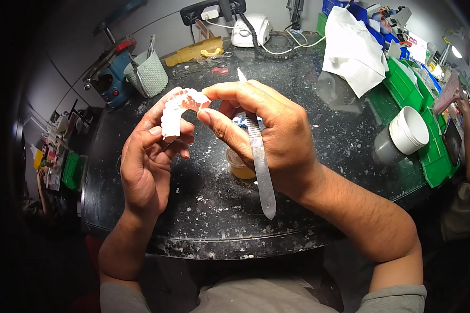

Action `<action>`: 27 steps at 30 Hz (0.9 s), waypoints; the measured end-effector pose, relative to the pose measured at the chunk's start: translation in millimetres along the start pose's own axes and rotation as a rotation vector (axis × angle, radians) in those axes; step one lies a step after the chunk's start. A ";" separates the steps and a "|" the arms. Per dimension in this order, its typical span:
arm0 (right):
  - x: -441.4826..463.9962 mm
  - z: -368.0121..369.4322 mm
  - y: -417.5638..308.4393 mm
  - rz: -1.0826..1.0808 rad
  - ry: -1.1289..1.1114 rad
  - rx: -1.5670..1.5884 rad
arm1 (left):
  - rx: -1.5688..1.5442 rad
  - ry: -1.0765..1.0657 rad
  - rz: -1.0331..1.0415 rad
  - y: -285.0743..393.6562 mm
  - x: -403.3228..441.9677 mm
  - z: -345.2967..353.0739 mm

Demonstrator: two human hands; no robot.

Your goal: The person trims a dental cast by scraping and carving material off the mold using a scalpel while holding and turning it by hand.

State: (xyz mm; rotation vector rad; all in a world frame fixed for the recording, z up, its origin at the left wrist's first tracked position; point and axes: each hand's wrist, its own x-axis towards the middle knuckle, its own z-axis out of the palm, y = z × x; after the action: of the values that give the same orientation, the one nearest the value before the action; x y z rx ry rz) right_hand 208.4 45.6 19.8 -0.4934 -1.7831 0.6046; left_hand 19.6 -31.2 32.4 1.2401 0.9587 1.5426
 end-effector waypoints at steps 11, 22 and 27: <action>-1.5 1.5 1.5 0.020 0.008 0.004 | 0.014 0.019 0.002 1.2 -0.3 1.5; 1.4 -12.2 -17.2 -0.088 -0.036 -0.066 | -0.222 -0.053 -0.016 -4.2 1.4 2.0; 2.7 -17.1 -30.8 -0.146 -0.102 -0.029 | -0.295 -0.078 0.048 -7.7 0.3 2.4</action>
State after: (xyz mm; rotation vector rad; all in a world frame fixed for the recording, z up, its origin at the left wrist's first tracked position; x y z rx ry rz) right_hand 223.1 25.8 45.0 -0.3533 -1.9084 0.5097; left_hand 23.3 -28.7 25.7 1.1099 0.6284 1.5955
